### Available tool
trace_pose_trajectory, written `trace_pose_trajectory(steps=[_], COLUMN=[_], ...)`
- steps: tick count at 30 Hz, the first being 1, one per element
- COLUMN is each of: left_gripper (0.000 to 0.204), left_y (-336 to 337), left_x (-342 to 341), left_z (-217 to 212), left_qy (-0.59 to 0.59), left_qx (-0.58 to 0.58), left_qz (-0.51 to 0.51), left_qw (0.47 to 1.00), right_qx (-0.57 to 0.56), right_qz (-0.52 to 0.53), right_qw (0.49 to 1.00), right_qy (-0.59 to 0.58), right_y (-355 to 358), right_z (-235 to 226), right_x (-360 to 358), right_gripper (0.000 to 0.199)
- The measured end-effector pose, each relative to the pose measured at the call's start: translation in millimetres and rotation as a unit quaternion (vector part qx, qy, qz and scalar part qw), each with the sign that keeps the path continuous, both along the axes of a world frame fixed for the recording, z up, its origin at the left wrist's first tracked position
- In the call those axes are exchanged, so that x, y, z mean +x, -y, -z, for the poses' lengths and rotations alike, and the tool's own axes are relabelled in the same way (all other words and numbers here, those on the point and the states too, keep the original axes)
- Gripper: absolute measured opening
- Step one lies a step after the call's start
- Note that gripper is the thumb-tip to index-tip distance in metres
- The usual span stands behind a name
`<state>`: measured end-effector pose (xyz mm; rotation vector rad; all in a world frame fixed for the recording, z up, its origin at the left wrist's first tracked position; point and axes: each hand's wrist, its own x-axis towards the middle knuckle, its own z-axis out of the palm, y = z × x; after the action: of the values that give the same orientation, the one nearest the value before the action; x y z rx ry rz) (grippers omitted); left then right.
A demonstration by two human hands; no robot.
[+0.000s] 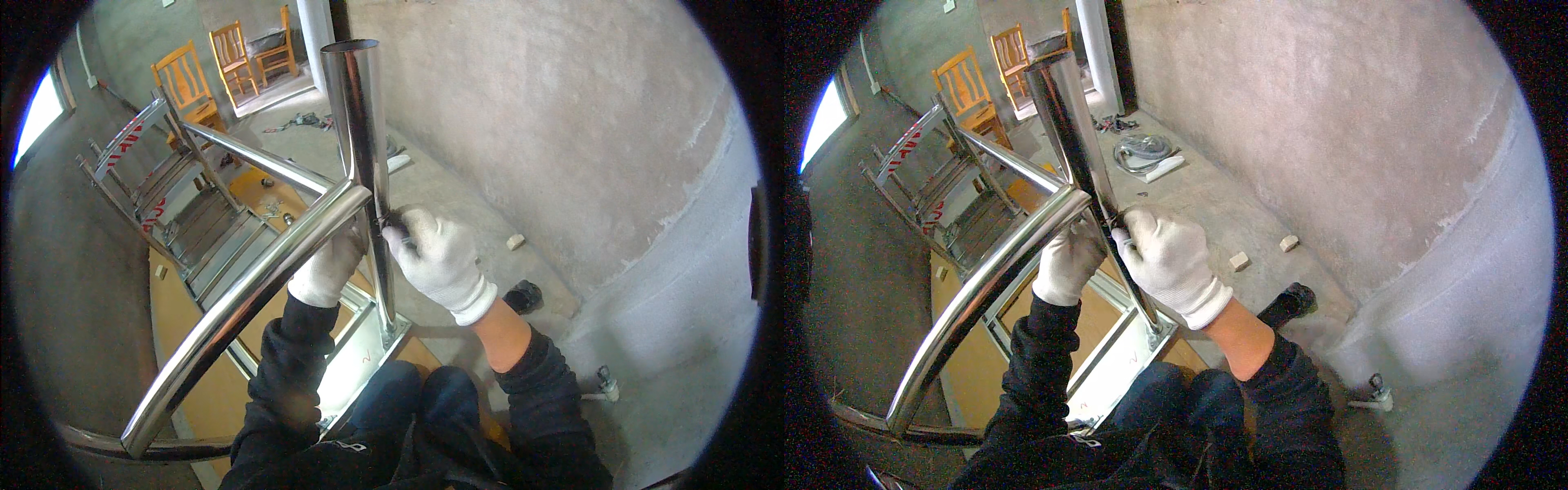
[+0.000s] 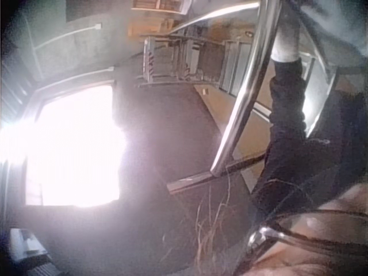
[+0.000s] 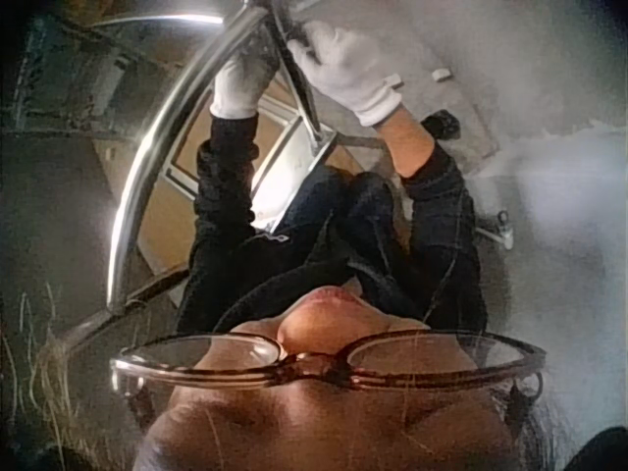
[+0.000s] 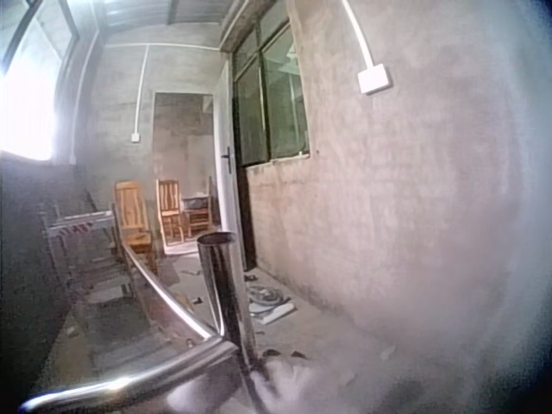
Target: The person assembles a metal frame by inserting and tightening bolts at the joints. They work on multiple connection points, securing the frame pieces together.
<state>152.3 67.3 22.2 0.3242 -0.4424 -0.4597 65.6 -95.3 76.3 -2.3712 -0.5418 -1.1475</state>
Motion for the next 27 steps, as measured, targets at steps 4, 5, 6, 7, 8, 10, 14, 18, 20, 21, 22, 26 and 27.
trace_pose_trajectory(steps=[4,5,6,7,8,10,14,18,20,21,22,26,27], left_gripper=[0.031,0.031,0.032,0.032,0.032,0.030,0.028,0.027,0.028,0.028,0.028,0.021,0.021], left_y=[-2.5,-3.5,-3.5,-3.6,-3.4,-4.8,-2.0,-5.1,-7.5,-7.6,-7.8,-2.9,-3.5], left_x=[7.0,7.0,6.9,6.1,6.1,6.9,6.6,10.0,12.6,13.0,13.0,8.2,8.2], left_z=[9.2,8.6,8.2,6.2,6.1,8.4,11.2,16.9,19.4,20.5,20.6,7.4,7.8], left_qy=[0.001,0.030,0.058,0.110,0.124,0.115,0.016,0.055,0.026,0.010,-0.006,-0.061,-0.035], left_qx=[0.006,0.044,0.082,0.156,0.173,0.150,0.024,0.048,0.030,0.020,0.011,-0.060,-0.048], left_qz=[-0.009,-0.032,-0.055,-0.102,-0.114,-0.103,-0.030,-0.049,-0.037,-0.030,-0.024,0.025,0.020], left_qw=[1.000,0.998,0.993,0.976,0.970,0.977,0.999,0.996,0.999,0.999,1.000,0.996,0.998], right_qx=[0.047,0.079,0.111,0.144,0.137,0.121,0.157,0.284,0.271,0.216,0.160,0.067,0.076], right_qz=[-0.014,-0.030,-0.045,-0.060,-0.050,-0.030,-0.042,-0.101,-0.114,-0.093,-0.072,0.002,0.010], right_qw=[0.995,0.991,0.985,0.978,0.983,0.990,0.978,0.926,0.938,0.961,0.979,0.995,0.993], right_qy=[-0.085,-0.104,-0.123,-0.142,-0.114,-0.060,-0.127,-0.226,-0.184,-0.147,-0.108,-0.078,-0.095], right_y=[-0.9,-0.3,0.8,1.5,1.8,0.8,-0.3,2.2,1.4,1.1,0.6,-0.6,-2.3], right_z=[1.5,1.8,3.3,4.8,6.1,8.3,9.6,5.7,5.8,3.8,1.9,3.6,6.5], right_x=[-0.3,0.2,1.2,2.1,2.9,5.3,8.3,5.4,2.2,1.7,1.9,2.0,3.2], right_gripper=[0.015,0.016,0.016,0.017,0.017,0.020,0.022,0.025,0.020,0.019,0.017,0.016,0.017])
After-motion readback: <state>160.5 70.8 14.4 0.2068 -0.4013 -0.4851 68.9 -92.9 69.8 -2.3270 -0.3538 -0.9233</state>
